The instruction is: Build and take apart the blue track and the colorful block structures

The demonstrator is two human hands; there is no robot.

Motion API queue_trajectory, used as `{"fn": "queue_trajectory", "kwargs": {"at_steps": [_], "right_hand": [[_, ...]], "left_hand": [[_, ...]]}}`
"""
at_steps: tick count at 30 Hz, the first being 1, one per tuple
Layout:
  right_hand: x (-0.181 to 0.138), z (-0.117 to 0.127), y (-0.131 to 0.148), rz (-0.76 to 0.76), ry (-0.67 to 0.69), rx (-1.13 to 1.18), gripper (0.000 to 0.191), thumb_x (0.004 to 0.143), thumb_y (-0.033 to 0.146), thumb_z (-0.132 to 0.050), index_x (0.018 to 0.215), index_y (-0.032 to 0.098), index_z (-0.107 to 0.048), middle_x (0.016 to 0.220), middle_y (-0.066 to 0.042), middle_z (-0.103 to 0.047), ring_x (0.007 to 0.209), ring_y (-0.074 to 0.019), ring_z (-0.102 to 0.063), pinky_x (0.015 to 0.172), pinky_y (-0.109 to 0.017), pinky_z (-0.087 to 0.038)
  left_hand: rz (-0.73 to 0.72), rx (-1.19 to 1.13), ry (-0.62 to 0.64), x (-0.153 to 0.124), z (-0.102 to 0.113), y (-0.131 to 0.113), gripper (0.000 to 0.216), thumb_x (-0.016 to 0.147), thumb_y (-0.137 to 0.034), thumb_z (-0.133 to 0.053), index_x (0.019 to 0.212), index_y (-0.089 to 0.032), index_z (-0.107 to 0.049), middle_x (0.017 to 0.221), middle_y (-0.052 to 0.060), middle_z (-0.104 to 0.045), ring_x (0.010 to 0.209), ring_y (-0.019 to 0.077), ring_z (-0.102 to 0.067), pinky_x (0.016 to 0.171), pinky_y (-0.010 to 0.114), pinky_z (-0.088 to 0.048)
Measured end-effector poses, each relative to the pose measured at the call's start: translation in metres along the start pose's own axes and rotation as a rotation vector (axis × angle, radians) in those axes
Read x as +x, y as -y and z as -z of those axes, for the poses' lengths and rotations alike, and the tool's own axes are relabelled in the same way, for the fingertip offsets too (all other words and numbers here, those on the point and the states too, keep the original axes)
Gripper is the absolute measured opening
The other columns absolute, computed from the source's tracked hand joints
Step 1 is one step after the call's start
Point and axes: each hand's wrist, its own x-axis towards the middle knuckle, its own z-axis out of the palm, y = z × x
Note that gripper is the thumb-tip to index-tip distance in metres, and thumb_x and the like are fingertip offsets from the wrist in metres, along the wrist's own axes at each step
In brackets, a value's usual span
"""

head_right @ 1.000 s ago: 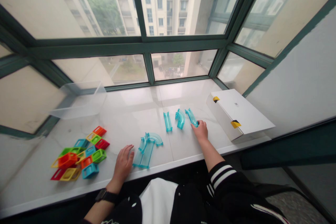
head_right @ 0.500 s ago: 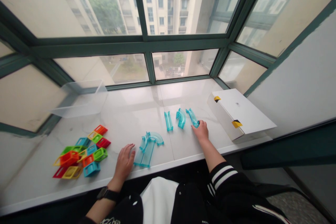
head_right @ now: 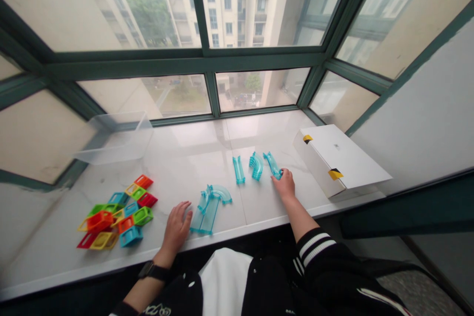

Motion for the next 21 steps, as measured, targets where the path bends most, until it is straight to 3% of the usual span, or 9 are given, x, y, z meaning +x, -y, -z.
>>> {"fn": "queue_trajectory", "kwargs": {"at_steps": [9, 15, 21], "right_hand": [[0.001, 0.003, 0.003, 0.008, 0.027, -0.016, 0.059, 0.080, 0.047, -0.075, 0.128, 0.017, -0.059, 0.120, -0.015, -0.064, 0.100, -0.0279, -0.065, 0.092, -0.038, -0.052], [-0.001, 0.004, 0.002, 0.004, 0.046, 0.019, 0.067, 0.079, 0.048, -0.074, 0.134, 0.015, -0.057, 0.125, -0.017, -0.061, 0.095, -0.0271, -0.067, 0.096, -0.042, -0.054], [-0.020, 0.012, -0.006, -0.001, 0.034, 0.112, 0.077, 0.075, 0.052, -0.075, 0.139, 0.017, -0.052, 0.132, -0.020, -0.058, 0.086, -0.0246, -0.067, 0.090, -0.043, -0.056]], "left_hand": [[-0.015, 0.020, -0.012, 0.001, 0.003, -0.004, 0.042, 0.107, -0.044, -0.040, 0.130, -0.019, -0.064, 0.135, 0.015, -0.069, 0.132, 0.0318, -0.061, 0.117, 0.058, -0.044], [-0.007, 0.009, -0.012, 0.002, 0.003, -0.005, 0.041, 0.106, -0.044, -0.043, 0.130, -0.020, -0.065, 0.135, 0.014, -0.069, 0.132, 0.0322, -0.061, 0.117, 0.058, -0.044], [0.004, 0.000, -0.007, 0.002, 0.003, -0.006, 0.040, 0.106, -0.043, -0.043, 0.130, -0.020, -0.064, 0.135, 0.015, -0.069, 0.133, 0.0322, -0.061, 0.118, 0.058, -0.043]]}}
